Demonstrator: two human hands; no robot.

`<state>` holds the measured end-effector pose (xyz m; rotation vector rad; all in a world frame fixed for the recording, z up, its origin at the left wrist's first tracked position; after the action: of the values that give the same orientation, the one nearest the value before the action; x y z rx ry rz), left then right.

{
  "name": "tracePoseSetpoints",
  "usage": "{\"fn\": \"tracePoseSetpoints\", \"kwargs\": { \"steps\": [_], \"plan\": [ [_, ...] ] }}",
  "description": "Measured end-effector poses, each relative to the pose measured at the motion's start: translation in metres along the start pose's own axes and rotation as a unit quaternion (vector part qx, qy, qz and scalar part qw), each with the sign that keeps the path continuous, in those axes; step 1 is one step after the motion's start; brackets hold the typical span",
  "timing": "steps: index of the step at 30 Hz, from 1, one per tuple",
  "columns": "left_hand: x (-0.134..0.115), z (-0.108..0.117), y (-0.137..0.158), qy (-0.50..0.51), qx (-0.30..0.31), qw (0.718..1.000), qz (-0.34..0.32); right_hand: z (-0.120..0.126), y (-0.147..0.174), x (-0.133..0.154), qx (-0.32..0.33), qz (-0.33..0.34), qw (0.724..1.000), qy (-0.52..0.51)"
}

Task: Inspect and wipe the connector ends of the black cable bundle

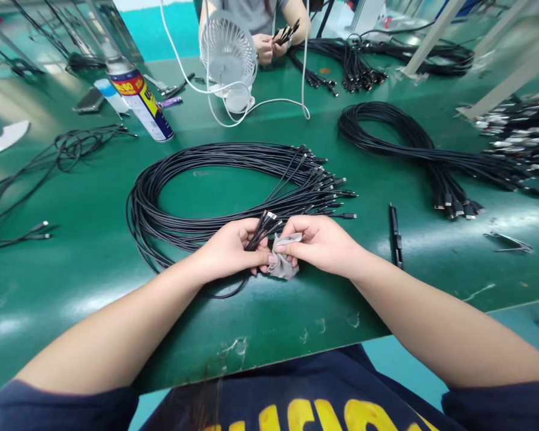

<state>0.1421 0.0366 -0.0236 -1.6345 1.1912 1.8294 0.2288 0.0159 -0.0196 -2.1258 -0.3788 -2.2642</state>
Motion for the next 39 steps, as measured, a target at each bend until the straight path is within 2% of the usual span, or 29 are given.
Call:
{"fn": "tracePoseSetpoints", "kwargs": {
  "steps": [5,8,11,16,22,27,33,35,39],
  "plan": [
    [0.007,0.007,-0.004,0.046,0.003,0.999,0.013,0.005,0.000,0.009,-0.014,0.062,0.998,0.003],
    [0.010,0.008,-0.006,0.049,-0.001,0.998,0.025,0.008,0.000,0.015,-0.031,0.097,0.992,0.081],
    [0.010,0.010,-0.007,0.046,-0.013,0.998,0.031,0.010,0.002,0.026,-0.057,0.150,0.969,0.188],
    [0.010,0.010,-0.006,0.042,-0.016,0.998,0.039,0.007,0.007,0.039,-0.079,0.216,0.932,0.279],
    [0.009,0.011,-0.008,0.031,-0.016,0.998,0.043,0.005,0.011,0.040,-0.106,0.239,0.891,0.372],
    [0.007,0.011,-0.009,0.042,-0.016,0.998,0.039,0.005,0.012,0.042,-0.117,0.245,0.873,0.405],
    [0.010,0.015,-0.008,0.041,-0.014,0.998,0.035,0.029,0.017,0.061,-0.173,0.261,0.869,0.383],
    [0.012,0.016,-0.008,0.046,-0.015,0.998,0.037,0.047,0.017,0.065,-0.203,0.256,0.889,0.322],
    [0.013,0.016,-0.008,0.061,-0.012,0.997,0.040,0.088,0.014,0.054,-0.265,0.215,0.934,0.105]
  ]
}}
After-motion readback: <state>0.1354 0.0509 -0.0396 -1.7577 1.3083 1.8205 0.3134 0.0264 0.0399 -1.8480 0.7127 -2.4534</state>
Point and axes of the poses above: each hand's wrist, its own y-axis away from the middle knuckle, its own z-axis out of the back of the hand, x = y × z, the point moved 10 cm from there along -y, towards the middle knuckle, and after that the axes turned 2 degrees about z, right-handed, at the moved point
